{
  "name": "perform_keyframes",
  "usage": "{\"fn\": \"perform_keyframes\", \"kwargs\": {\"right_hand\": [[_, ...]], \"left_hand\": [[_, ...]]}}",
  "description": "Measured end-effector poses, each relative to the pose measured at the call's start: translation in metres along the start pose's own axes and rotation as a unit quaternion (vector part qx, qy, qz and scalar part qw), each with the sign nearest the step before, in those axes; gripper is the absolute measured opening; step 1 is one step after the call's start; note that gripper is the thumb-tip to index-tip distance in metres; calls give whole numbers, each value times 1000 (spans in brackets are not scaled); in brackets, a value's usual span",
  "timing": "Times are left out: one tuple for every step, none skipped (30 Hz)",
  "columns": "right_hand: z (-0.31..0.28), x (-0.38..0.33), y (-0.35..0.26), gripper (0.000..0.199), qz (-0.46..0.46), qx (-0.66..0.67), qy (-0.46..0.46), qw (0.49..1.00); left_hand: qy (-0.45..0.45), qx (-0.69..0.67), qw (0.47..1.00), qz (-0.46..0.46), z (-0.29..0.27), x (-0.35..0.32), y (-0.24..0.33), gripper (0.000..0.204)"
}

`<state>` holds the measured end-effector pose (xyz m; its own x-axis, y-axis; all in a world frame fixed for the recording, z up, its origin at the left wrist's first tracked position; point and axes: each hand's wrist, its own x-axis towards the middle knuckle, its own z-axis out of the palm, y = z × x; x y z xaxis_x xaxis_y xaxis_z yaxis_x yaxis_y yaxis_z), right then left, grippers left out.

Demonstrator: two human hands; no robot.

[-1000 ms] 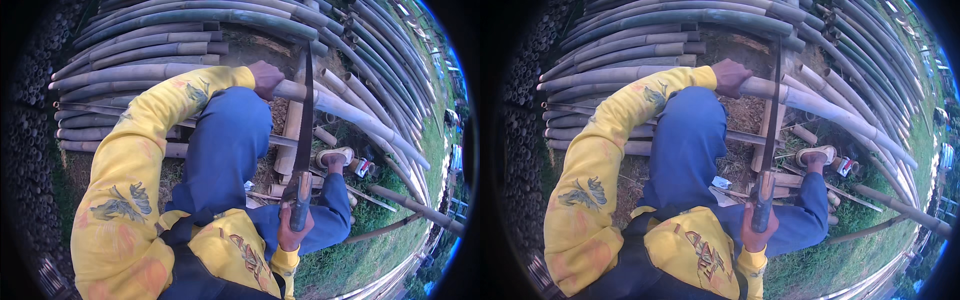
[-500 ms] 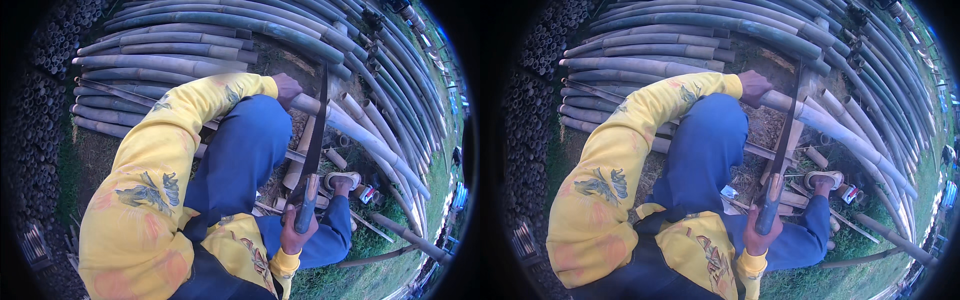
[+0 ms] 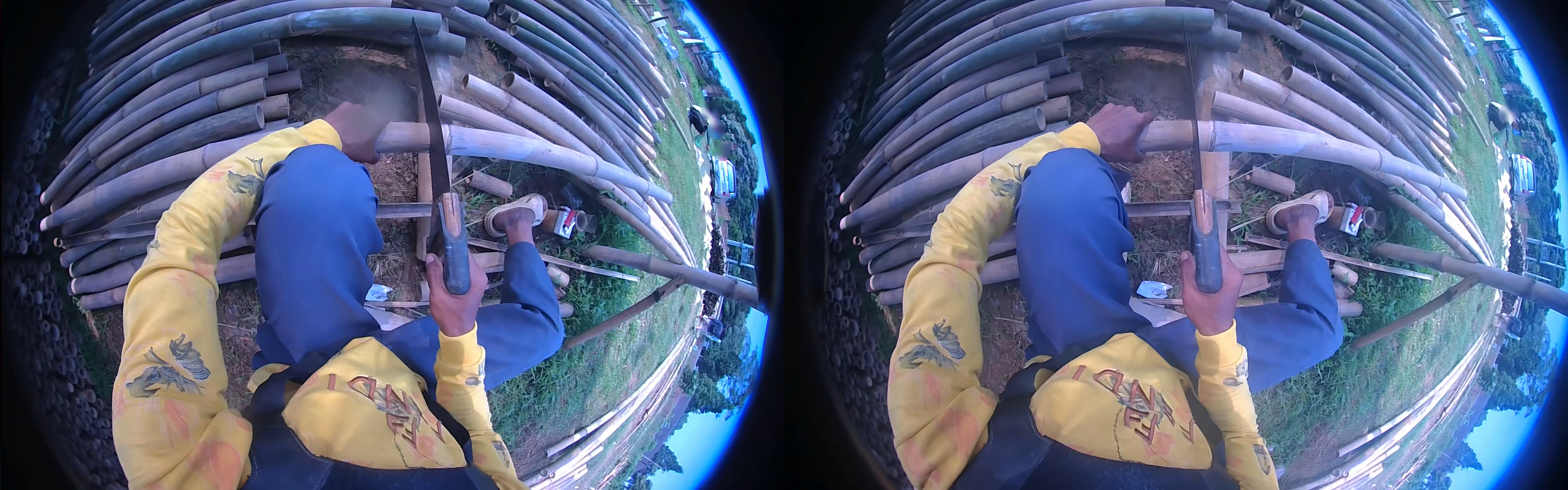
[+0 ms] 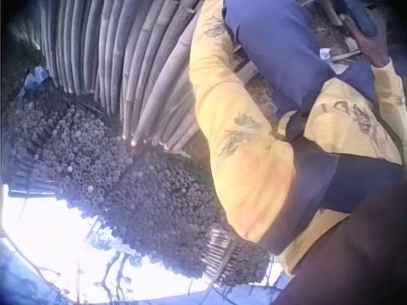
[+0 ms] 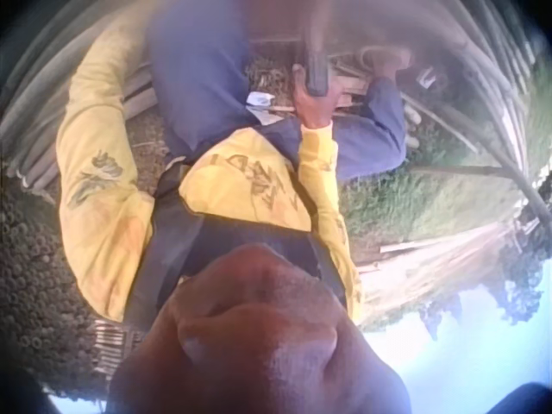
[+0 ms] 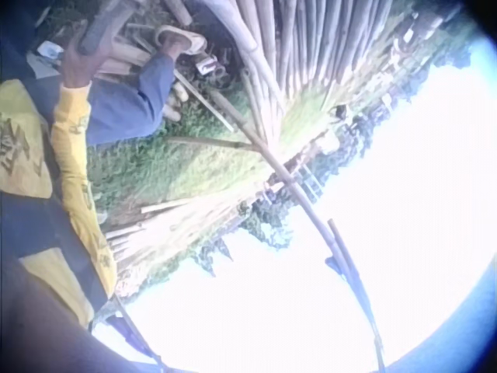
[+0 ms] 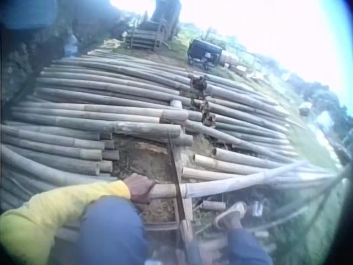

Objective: The person sits on the ground and uses a hand saw to cut bamboo poles that are stacked horizontally. They repeatedly position a pole, saw through it, and set the cut piece aside, continuing this process across multiple poles.

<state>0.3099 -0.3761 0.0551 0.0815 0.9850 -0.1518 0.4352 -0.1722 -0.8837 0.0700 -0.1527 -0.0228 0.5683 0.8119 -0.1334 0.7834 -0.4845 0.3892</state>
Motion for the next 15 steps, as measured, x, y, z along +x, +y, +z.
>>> {"fn": "perform_keyframes", "kwargs": {"right_hand": [[-6, -29, 1, 35, -33, -26, 14, 999], [-17, -56, 1, 35, -84, -54, 29, 995], [-25, -78, 2, 37, -91, -53, 18, 994], [-34, -95, 0, 32, -88, -69, 23, 993], [-38, -95, -1, 27, -104, -79, 38, 991], [-36, -85, -4, 22, -84, -54, 21, 995], [-34, -58, -8, 18, -64, -29, 3, 998], [-32, -32, -11, 13, -52, -10, -10, 999], [-23, -17, -12, 11, -56, 3, -1, 998], [-13, -15, -8, 9, -45, 13, 2, 999], [-7, -11, -4, 9, -45, 25, 3, 999], [-15, -33, -6, 12, -48, -12, -1, 999], [-26, -60, -5, 19, -106, -47, 21, 993], [-35, -83, 0, 25, -131, -25, 40, 990], [-38, -82, -3, 24, -120, -30, 35, 992]], "left_hand": [[5, 13, 1000, -12, 1, -1, -3, 49], [26, 34, 999, -26, -11, 6, -12, 49], [8, 28, 999, -25, -6, 5, -13, 50], [-15, 17, 1000, -22, 0, 4, -10, 50], [-24, 22, 999, -14, -7, 14, -11, 50], [-25, 10, 1000, -15, -1, 11, -5, 51], [-24, 9, 1000, -14, 2, 6, -3, 52], [-13, 8, 1000, -9, -1, 6, -2, 52], [0, 8, 1000, -3, -8, 6, -2, 53], [-15, 9, 1000, -9, -8, 3, 4, 51], [-20, 16, 999, -20, -15, 6, 1, 49], [-24, 23, 999, -37, -19, 7, -6, 48], [-17, 25, 999, -35, -24, 10, -9, 47], [-16, 23, 999, -32, -21, 10, -9, 47], [-15, 25, 999, -32, -21, 9, -9, 47]]}}
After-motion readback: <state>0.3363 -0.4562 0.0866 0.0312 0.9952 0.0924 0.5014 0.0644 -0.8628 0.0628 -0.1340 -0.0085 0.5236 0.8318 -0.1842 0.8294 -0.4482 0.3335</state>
